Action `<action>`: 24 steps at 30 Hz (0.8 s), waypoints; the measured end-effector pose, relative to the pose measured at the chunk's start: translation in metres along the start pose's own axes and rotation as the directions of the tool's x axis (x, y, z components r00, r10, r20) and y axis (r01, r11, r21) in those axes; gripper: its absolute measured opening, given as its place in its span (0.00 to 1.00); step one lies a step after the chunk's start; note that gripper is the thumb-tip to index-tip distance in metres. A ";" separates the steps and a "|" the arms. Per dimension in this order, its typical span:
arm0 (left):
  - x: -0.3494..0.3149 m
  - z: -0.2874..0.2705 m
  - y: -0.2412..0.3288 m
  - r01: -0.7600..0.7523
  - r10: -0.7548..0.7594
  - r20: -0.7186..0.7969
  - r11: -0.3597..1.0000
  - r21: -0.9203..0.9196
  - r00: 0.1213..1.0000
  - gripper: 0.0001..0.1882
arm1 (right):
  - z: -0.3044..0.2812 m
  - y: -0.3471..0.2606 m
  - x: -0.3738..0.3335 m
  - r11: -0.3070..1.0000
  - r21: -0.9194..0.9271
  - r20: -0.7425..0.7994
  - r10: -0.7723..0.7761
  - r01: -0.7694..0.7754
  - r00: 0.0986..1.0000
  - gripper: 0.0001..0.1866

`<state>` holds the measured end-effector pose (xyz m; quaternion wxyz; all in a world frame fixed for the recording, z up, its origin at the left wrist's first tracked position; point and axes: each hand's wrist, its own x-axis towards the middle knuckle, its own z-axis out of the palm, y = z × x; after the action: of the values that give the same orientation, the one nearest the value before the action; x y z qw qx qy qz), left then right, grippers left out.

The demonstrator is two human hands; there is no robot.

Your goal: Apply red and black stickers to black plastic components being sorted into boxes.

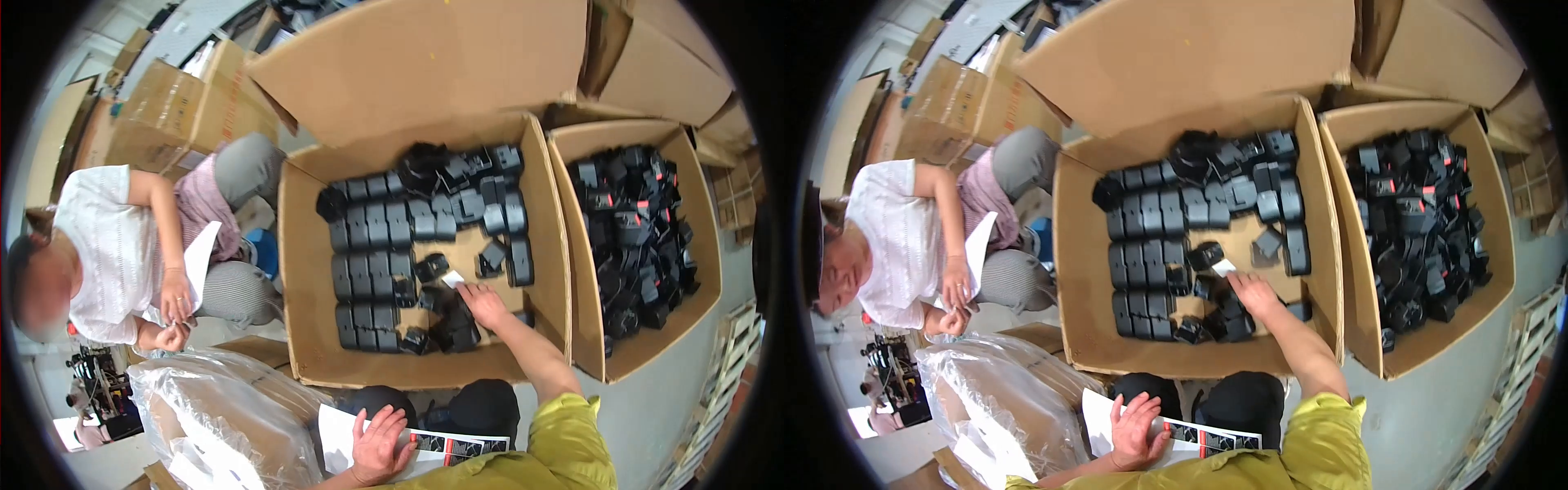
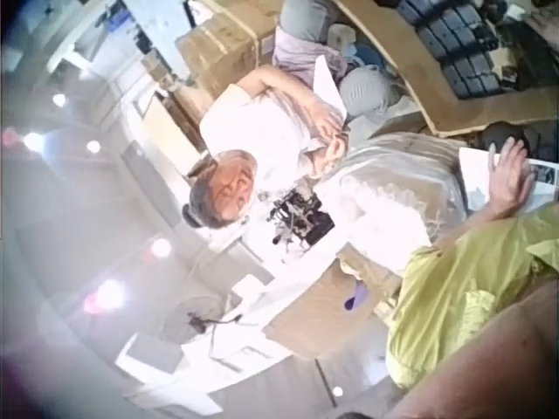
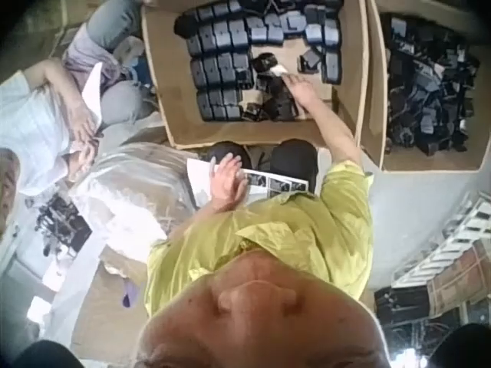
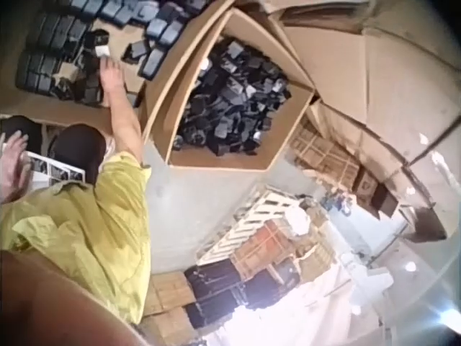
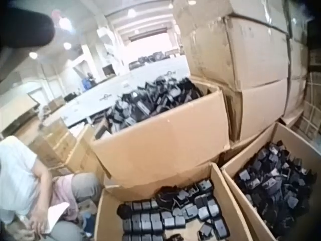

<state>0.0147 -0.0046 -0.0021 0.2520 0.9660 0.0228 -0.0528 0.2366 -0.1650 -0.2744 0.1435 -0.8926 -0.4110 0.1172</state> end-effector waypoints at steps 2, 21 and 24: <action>0.000 -0.004 0.002 0.000 0.001 -0.015 0.999 0.032 1.000 0.19 | -0.053 -0.012 0.003 0.988 0.114 0.106 0.097 -0.109 0.990 0.36; -0.048 0.013 0.014 -0.139 0.157 -0.216 0.986 0.095 0.964 0.25 | -0.302 -0.199 -0.109 0.221 0.975 -0.087 0.462 -0.019 0.883 0.36; -0.049 -0.030 0.031 -0.308 0.160 -0.460 0.913 -0.268 0.873 0.29 | -0.313 -0.211 -0.139 0.291 0.953 -0.072 0.481 -0.081 0.874 0.36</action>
<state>-0.0295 -0.0177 0.0443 0.4046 0.8925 -0.0325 0.1967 0.1030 -0.1909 0.1045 0.6708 -0.7124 -0.0703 0.1938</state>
